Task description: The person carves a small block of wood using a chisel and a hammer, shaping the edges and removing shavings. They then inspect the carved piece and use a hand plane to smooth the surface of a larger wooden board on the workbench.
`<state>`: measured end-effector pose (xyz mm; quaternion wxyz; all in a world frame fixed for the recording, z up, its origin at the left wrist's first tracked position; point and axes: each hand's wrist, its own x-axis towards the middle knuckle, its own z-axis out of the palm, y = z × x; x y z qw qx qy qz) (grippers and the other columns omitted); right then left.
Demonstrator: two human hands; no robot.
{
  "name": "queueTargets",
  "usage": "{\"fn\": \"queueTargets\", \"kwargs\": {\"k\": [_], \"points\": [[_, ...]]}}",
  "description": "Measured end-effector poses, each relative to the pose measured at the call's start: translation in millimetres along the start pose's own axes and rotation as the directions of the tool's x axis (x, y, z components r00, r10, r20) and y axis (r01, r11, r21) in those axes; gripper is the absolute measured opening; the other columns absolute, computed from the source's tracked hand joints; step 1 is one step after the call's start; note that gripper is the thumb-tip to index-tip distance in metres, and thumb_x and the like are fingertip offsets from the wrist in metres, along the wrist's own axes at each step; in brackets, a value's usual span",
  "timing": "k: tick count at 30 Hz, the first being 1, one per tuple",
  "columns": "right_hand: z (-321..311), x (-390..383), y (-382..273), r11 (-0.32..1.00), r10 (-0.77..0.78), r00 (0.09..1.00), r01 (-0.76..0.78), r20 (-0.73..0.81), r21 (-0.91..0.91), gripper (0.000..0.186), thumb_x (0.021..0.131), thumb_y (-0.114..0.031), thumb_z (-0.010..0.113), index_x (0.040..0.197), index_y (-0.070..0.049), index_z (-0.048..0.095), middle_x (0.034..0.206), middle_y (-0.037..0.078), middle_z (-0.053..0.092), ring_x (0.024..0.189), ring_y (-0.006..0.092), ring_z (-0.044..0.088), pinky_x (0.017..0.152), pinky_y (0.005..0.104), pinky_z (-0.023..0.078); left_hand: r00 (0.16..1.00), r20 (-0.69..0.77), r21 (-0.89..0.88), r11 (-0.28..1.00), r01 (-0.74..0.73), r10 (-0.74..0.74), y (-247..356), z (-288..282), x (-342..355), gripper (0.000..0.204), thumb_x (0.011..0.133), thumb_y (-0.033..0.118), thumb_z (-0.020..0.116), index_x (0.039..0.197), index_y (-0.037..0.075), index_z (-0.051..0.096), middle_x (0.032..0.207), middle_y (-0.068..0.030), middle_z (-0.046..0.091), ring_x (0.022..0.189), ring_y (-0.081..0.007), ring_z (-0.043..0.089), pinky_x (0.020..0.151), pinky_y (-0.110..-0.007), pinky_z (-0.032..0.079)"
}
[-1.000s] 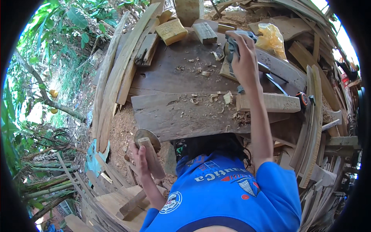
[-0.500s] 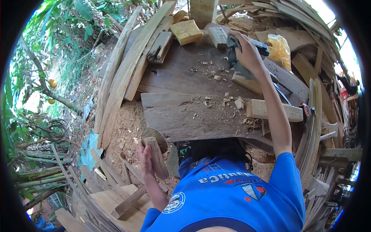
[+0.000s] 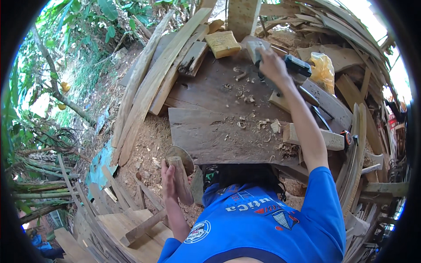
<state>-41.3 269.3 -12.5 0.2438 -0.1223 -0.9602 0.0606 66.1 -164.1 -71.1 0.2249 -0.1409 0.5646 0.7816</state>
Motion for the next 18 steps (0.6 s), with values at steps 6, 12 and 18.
{"fn": "queueTargets", "kwargs": {"k": [6, 12, 18], "points": [[35.1, -34.2, -28.8, 1.0, 0.014, 0.926, -0.01, 0.377, -0.014, 0.046, 0.069, -0.004, 0.049, 0.115, -0.006, 0.045, 0.104, 0.023, 0.051, 0.093, 0.0355, 0.056, 0.077, 0.04, 0.047, 1.0, -0.014, -0.041, 0.999, 0.014, -0.014, -14.2, -8.4, 7.3, 0.087, 0.076, 0.038, 0.057, 0.137, 0.008, 0.002, 0.091, -0.0158, 0.049, 0.051, -0.0252, 0.055, 0.043, -0.035, 0.049], [-2.4, 12.9, -49.5, 0.885, -0.227, 0.927, 0.068, 0.298, 0.461, 0.037, 0.063, -0.008, 0.048, 0.098, -0.006, 0.058, 0.088, 0.018, 0.061, 0.086, 0.0336, 0.058, 0.077, 0.039, 0.045, 1.0, 0.001, 0.101, 0.995, -0.013, 0.013, -4.3, -0.4, 2.8, 0.069, 0.073, 0.055, 0.053, 0.121, 0.01, 0.031, 0.081, -0.0134, 0.049, 0.052, -0.0229, 0.057, 0.044, -0.035, 0.05], [67.6, 27.4, -68.5, 0.884, 0.21, 0.827, -0.389, 0.521, 0.26, 0.041, 0.075, -0.014, 0.041, 0.115, -0.007, 0.044, 0.117, 0.025, 0.046, 0.11, 0.0439, 0.042, 0.094, 0.0486, 0.034, 0.995, -0.06, 0.027, 0.996, 0.087, -0.086, -12.2, -0.4, 12.0, 0.069, 0.071, 0.059, 0.052, 0.109, 0.002, 0.042, 0.069, -0.0099, 0.051, 0.05, -0.021, 0.056, 0.042, -0.032, 0.049]]}}
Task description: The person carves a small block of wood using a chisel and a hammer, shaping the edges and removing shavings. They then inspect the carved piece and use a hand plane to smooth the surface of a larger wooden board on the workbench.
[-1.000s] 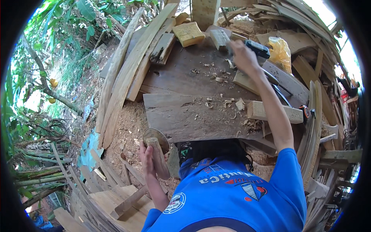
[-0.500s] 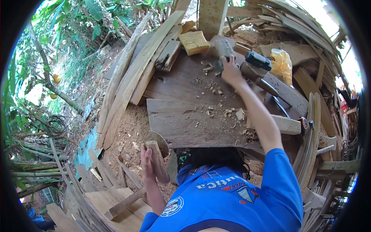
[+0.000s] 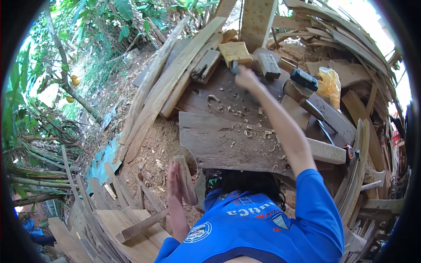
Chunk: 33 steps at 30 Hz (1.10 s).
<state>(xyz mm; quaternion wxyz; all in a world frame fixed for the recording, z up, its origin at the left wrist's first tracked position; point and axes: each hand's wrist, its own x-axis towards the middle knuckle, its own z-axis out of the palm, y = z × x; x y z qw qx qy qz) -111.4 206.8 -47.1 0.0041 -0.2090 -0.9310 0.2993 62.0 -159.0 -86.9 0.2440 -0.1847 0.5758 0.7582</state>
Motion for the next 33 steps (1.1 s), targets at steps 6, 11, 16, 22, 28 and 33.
{"fn": "queueTargets", "kwargs": {"k": [6, 11, 16, 22, 28, 33], "points": [[77.5, -64.7, -84.2, 0.98, -0.098, 0.943, 0.147, 0.317, -0.136, 0.055, 0.078, -0.032, 0.051, 0.127, -0.012, 0.036, 0.138, 0.017, 0.021, 0.122, 0.0494, 0.017, 0.088, 0.0691, 0.017, 0.999, -0.042, 0.009, 1.0, 0.029, -0.029, -5.1, -1.1, 0.9, 0.06, 0.071, 0.057, 0.053, 0.098, 0.003, 0.049, 0.068, -0.0096, 0.053, 0.048, -0.0209, 0.055, 0.043, -0.031, 0.049], [44.9, -80.2, -123.6, 0.852, -0.523, 0.706, 0.45, 0.477, 0.269, 0.045, 0.07, -0.012, 0.046, 0.114, -0.005, 0.051, 0.112, 0.02, 0.053, 0.105, 0.0318, 0.051, 0.091, 0.0355, 0.038, 0.984, 0.175, 0.082, 0.996, -0.041, 0.026, 1.9, -22.3, -14.0, 0.051, 0.069, 0.034, 0.065, 0.105, 0.003, 0.049, 0.084, -0.0047, 0.056, 0.067, -0.0154, 0.058, 0.055, -0.032, 0.05], [-33.7, -83.4, -89.4, 0.761, -0.648, 0.732, 0.634, 0.21, 0.139, 0.048, 0.067, -0.006, 0.044, 0.115, -0.005, 0.05, 0.109, 0.015, 0.057, 0.101, 0.0306, 0.053, 0.092, 0.0338, 0.039, 0.955, 0.297, 0.177, 0.982, -0.064, 0.008, -8.4, -46.5, -29.7, 0.06, 0.062, 0.036, 0.07, 0.105, -0.001, 0.052, 0.09, -0.0045, 0.059, 0.077, -0.0124, 0.057, 0.069, -0.027, 0.047], [-69.3, -112.5, 9.4, 0.84, -0.034, 0.999, 0.007, -0.038, -0.542, 0.037, 0.067, -0.004, 0.048, 0.103, 0.002, 0.056, 0.097, 0.024, 0.059, 0.09, 0.0338, 0.058, 0.078, 0.0397, 0.048, 0.947, 0.319, 0.145, 0.989, -0.021, -0.027, -23.0, -59.8, -29.8, 0.067, 0.057, 0.038, 0.073, 0.105, -0.003, 0.051, 0.092, -0.0042, 0.059, 0.083, -0.0117, 0.056, 0.074, -0.027, 0.044], [21.8, -135.7, -37.2, 0.973, -0.04, 0.959, 0.102, 0.282, -0.209, 0.023, 0.063, -0.005, 0.054, 0.084, 0.003, 0.057, 0.086, 0.023, 0.059, 0.084, 0.0348, 0.058, 0.073, 0.0387, 0.048, 0.95, 0.312, 0.15, 0.988, -0.032, -0.017, -16.5, -55.3, -30.6, 0.075, 0.056, 0.041, 0.071, 0.112, -0.003, 0.047, 0.098, -0.0056, 0.057, 0.088, -0.0129, 0.055, 0.076, -0.027, 0.044], [54.8, -125.9, -77.4, 0.745, -0.664, 0.641, 0.519, 0.386, 0.419, 0.047, 0.061, 0.002, 0.046, 0.104, -0.011, 0.059, 0.099, 0.014, 0.06, 0.094, 0.0293, 0.056, 0.085, 0.0352, 0.043, 0.956, 0.294, 0.065, 0.998, 0.0, -0.019, -13.1, -48.5, -36.1, 0.075, 0.057, 0.04, 0.071, 0.114, -0.002, 0.044, 0.096, -0.0065, 0.057, 0.085, -0.0153, 0.056, 0.073, -0.029, 0.047]]}}
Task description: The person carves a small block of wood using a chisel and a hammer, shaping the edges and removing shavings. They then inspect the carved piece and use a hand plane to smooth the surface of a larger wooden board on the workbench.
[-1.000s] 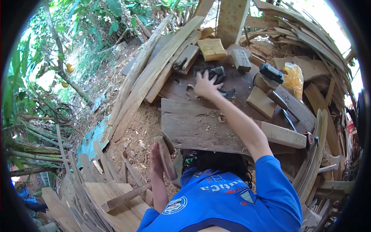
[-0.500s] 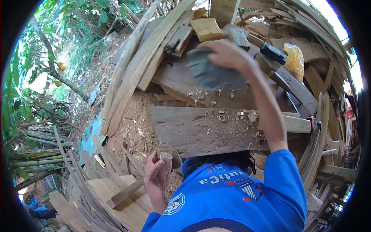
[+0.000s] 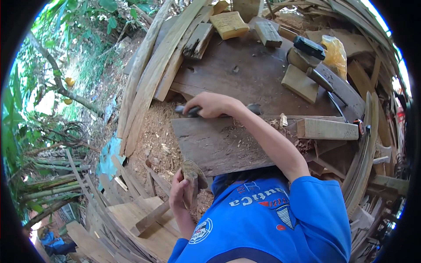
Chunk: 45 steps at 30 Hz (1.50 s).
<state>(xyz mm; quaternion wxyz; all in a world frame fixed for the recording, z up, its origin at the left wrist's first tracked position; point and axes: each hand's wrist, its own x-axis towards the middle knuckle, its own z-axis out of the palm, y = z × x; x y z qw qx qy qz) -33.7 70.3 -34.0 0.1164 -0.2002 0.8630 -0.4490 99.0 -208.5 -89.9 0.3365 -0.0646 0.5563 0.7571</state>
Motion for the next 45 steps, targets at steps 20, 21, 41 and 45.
{"fn": "queueTargets", "kwargs": {"k": [20, 21, 41, 45], "points": [[-28.6, -24.3, -23.0, 0.942, 0.172, 0.917, -0.046, -0.36, 0.333, 0.037, 0.076, 0.0, 0.048, 0.112, -0.009, 0.052, 0.11, 0.014, 0.055, 0.099, 0.0231, 0.053, 0.083, 0.034, 0.042, 0.985, -0.166, -0.037, 0.998, 0.04, -0.046, -16.2, 1.6, -10.0, 0.073, 0.062, 0.047, 0.064, 0.117, 0.004, 0.042, 0.095, -0.005, 0.053, 0.082, -0.0153, 0.054, 0.07, -0.028, 0.047], [-35.5, -27.4, -28.8, 0.926, 0.241, 0.893, -0.094, -0.38, 0.366, 0.04, 0.076, 0.001, 0.048, 0.115, -0.01, 0.05, 0.113, 0.014, 0.054, 0.101, 0.0228, 0.053, 0.083, 0.0347, 0.042, 0.983, -0.183, -0.034, 0.999, 0.022, -0.028, -19.6, -0.4, -8.3, 0.075, 0.063, 0.047, 0.064, 0.119, 0.003, 0.04, 0.099, -0.0065, 0.052, 0.086, -0.0167, 0.054, 0.074, -0.029, 0.046], [-106.8, -132.2, -16.9, 0.893, -0.022, 0.367, -0.412, -0.93, -0.184, 0.038, 0.074, 0.002, 0.04, 0.105, -0.009, 0.059, 0.091, 0.014, 0.063, 0.077, 0.0252, 0.062, 0.075, 0.0361, 0.047, 0.898, 0.186, 0.611, 0.669, -0.423, 0.398, 35.4, 29.9, 92.7, 0.07, 0.073, 0.028, 0.063, 0.129, 0.003, 0.031, 0.12, -0.013, 0.043, 0.111, -0.0215, 0.041, 0.096, -0.033, 0.031], [-103.5, -155.7, -25.2, 0.563, 0.436, 0.367, -0.824, -0.822, -0.069, 0.03, 0.075, -0.003, 0.043, 0.102, -0.007, 0.057, 0.089, 0.017, 0.062, 0.083, 0.0294, 0.061, 0.074, 0.0391, 0.049, 0.935, 0.088, 0.47, 0.813, -0.343, 0.344, 36.6, 50.9, 82.3, 0.068, 0.071, 0.025, 0.062, 0.129, 0.005, 0.031, 0.117, -0.0117, 0.043, 0.109, -0.0207, 0.041, 0.095, -0.033, 0.031]]}}
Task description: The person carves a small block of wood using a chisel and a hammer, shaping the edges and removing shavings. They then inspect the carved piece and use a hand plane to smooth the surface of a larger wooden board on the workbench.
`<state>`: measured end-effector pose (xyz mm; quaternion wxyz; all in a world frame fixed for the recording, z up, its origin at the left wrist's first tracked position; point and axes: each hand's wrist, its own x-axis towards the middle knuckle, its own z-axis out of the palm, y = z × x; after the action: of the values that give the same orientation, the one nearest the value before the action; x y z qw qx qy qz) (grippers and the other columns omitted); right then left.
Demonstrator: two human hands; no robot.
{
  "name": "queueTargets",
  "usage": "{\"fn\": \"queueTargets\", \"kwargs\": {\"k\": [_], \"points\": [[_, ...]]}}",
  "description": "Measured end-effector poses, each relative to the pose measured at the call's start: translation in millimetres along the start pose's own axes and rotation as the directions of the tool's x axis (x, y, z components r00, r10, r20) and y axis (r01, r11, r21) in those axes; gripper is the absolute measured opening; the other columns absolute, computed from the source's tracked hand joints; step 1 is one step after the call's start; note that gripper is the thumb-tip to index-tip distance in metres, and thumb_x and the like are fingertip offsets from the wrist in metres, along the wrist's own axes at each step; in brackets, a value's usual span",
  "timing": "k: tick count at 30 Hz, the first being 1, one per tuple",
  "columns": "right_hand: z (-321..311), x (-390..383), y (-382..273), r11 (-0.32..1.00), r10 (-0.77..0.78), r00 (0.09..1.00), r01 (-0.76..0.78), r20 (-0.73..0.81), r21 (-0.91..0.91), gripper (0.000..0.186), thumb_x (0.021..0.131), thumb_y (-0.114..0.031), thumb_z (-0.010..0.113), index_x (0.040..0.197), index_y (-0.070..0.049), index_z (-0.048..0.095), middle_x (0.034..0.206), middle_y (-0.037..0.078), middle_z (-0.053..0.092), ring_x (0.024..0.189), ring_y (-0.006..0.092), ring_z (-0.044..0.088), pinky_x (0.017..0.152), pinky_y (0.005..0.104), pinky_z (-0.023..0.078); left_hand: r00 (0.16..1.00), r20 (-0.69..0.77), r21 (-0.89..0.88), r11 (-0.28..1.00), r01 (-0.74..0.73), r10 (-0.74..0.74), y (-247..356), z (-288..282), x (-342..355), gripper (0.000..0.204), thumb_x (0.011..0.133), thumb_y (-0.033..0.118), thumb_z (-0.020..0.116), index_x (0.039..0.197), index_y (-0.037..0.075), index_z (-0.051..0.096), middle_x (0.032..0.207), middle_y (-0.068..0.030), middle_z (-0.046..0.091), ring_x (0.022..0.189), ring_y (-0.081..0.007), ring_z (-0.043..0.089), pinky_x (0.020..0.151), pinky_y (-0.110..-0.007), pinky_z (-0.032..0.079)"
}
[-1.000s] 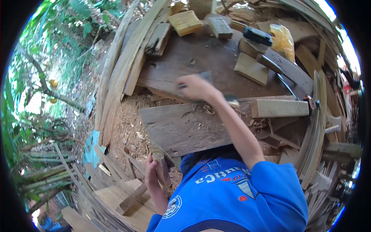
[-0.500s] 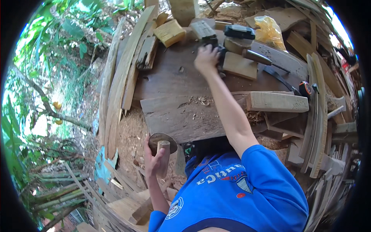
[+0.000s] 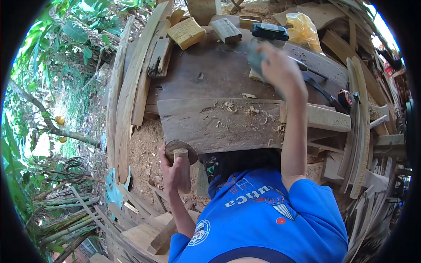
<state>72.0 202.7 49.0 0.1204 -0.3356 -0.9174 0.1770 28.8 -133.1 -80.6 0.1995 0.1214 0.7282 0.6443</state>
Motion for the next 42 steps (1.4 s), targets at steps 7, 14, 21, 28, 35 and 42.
{"fn": "queueTargets", "kwargs": {"k": [7, 14, 21, 28, 35, 42], "points": [[99.7, -7.2, -23.7, 0.994, -0.089, 0.939, 0.06, 0.333, 0.095, 0.03, 0.071, -0.004, 0.044, 0.099, -0.004, 0.054, 0.091, 0.023, 0.06, 0.089, 0.0388, 0.056, 0.078, 0.0434, 0.043, 0.999, 0.026, -0.1, 0.994, 0.04, -0.037, -2.4, -6.6, -8.4, 0.064, 0.068, 0.021, 0.061, 0.123, 0.004, 0.034, 0.11, -0.0094, 0.046, 0.102, -0.0186, 0.046, 0.091, -0.032, 0.036], [145.9, 7.5, -113.4, 0.588, -0.509, 0.776, -0.004, 0.374, 0.809, 0.032, 0.075, -0.002, 0.046, 0.106, -0.005, 0.053, 0.096, 0.019, 0.06, 0.093, 0.0275, 0.056, 0.079, 0.0344, 0.043, 0.994, -0.03, -0.145, 0.984, 0.1, -0.105, -2.1, 0.8, -45.6, 0.068, 0.064, 0.022, 0.06, 0.124, 0.005, 0.032, 0.11, -0.0094, 0.047, 0.103, -0.0189, 0.046, 0.09, -0.031, 0.036], [87.9, 26.8, -94.8, 0.773, -0.33, 0.941, 0.229, 0.067, 0.592, 0.033, 0.079, 0.003, 0.043, 0.109, -0.007, 0.051, 0.107, 0.019, 0.055, 0.094, 0.0283, 0.056, 0.082, 0.0368, 0.042, 0.992, -0.044, -0.197, 0.974, 0.11, -0.121, -1.8, 5.0, -58.6, 0.077, 0.064, 0.026, 0.065, 0.127, 0.003, 0.028, 0.114, -0.0109, 0.046, 0.106, -0.0204, 0.046, 0.093, -0.032, 0.035], [85.2, -8.8, -39.1, 0.842, -0.29, 0.932, 0.357, -0.218, 0.406, 0.042, 0.081, 0.001, 0.033, 0.122, -0.007, 0.037, 0.106, 0.025, 0.052, 0.099, 0.041, 0.05, 0.084, 0.0443, 0.041, 1.0, -0.008, -0.038, 0.999, -0.027, 0.027, -7.0, 13.9, -56.5, 0.105, 0.054, 0.021, 0.078, 0.135, 0.001, 0.015, 0.121, -0.0144, 0.043, 0.11, -0.0229, 0.044, 0.095, -0.034, 0.034], [83.5, -102.4, -73.5, 0.548, -0.692, 0.637, 0.159, 0.339, 0.821, 0.057, 0.066, 0.01, 0.041, 0.12, -0.006, 0.045, 0.096, 0.023, 0.058, 0.085, 0.0372, 0.055, 0.075, 0.0407, 0.043, 0.983, 0.103, -0.068, 0.984, 0.162, -0.155, -17.5, 9.5, -13.0, 0.102, 0.053, 0.009, 0.077, 0.135, 0.003, 0.017, 0.12, -0.0127, 0.045, 0.106, -0.0222, 0.049, 0.091, -0.033, 0.04], [43.6, -26.7, -49.2, 0.542, -0.358, 0.787, 0.613, -0.502, 0.575, 0.045, 0.067, 0.014, 0.038, 0.104, -0.002, 0.057, 0.1, 0.017, 0.058, 0.091, 0.0285, 0.057, 0.079, 0.034, 0.046, 0.994, -0.007, -0.14, 0.984, -0.111, 0.111, -8.9, 16.2, 10.6, 0.085, 0.059, 0.014, 0.072, 0.132, 0.006, 0.027, 0.116, -0.0096, 0.047, 0.105, -0.02, 0.048, 0.085, -0.033, 0.044]]}}
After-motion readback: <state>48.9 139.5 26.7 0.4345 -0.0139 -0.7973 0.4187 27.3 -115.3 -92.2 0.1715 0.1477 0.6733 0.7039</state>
